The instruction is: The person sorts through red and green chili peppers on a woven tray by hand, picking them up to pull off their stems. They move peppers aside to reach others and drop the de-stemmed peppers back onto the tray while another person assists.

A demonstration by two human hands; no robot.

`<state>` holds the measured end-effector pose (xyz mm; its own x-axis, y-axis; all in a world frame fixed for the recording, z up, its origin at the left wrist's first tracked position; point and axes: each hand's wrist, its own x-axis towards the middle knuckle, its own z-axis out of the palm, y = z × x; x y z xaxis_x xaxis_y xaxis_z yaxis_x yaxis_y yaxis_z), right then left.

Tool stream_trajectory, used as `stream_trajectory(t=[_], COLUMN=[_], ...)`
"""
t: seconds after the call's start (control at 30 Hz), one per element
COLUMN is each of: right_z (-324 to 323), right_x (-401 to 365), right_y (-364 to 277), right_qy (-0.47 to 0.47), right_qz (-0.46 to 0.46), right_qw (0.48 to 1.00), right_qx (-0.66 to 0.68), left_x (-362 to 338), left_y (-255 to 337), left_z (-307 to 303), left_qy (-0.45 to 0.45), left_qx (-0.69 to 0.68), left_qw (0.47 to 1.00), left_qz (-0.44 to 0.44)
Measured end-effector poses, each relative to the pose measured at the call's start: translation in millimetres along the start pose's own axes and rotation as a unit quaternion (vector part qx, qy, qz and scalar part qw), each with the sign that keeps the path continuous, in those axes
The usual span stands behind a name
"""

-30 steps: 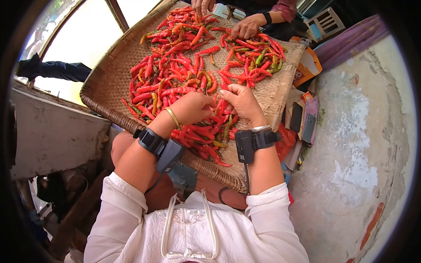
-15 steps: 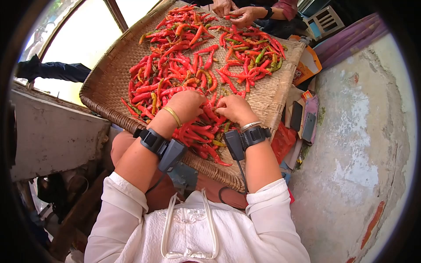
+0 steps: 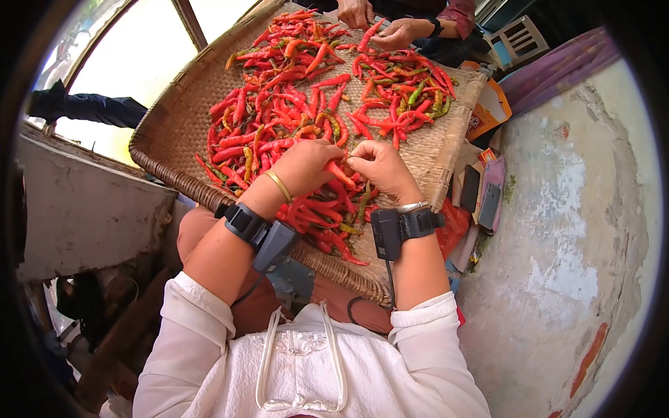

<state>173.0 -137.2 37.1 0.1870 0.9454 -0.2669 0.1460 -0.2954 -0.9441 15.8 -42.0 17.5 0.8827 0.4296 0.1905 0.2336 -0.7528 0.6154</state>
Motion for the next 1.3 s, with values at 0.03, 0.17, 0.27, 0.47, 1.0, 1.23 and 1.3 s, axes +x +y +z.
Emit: stream_trajectory(t=[0.03, 0.17, 0.27, 0.47, 1.0, 1.23, 1.3], right_z=[-1.4, -2.6, -13.7, -16.4, 19.7, -4.7, -14.4], right_x=[-1.6, -3.2, 2.0, 1.9, 1.2, 3.6, 1.8], right_y=[-0.9, -2.7, 6.1, 3.6, -4.8, 0.0, 1.8], right_qy=[-0.017, 0.013, 0.052, 0.124, -0.059, 0.012, 0.059], right_qz=[-0.019, -0.012, 0.034, -0.013, -0.065, 0.068, 0.053], right_qw=[1.000, 0.998, 0.998, 0.959, 0.996, 0.997, 0.996], right_qx=[0.015, 0.063, -0.026, 0.255, -0.007, -0.037, 0.038], left_x=[1.0, 0.4, 2.9, 5.2, -0.1, -0.5, -0.5], left_y=[1.9, 11.5, 4.9, -3.3, 12.3, 8.3, 5.7], left_z=[-2.2, -11.3, -9.9, -6.1, -1.3, -4.7, -2.1], left_qy=[0.000, -0.022, 0.023, 0.048, -0.075, -0.063, -0.073], left_qx=[0.000, -0.040, -0.066, -0.196, -0.054, 0.012, 0.055], left_qw=[1.000, 0.997, 0.989, 0.959, 0.987, 0.993, 0.992], left_qz=[0.001, -0.066, -0.128, -0.197, -0.129, -0.102, -0.093])
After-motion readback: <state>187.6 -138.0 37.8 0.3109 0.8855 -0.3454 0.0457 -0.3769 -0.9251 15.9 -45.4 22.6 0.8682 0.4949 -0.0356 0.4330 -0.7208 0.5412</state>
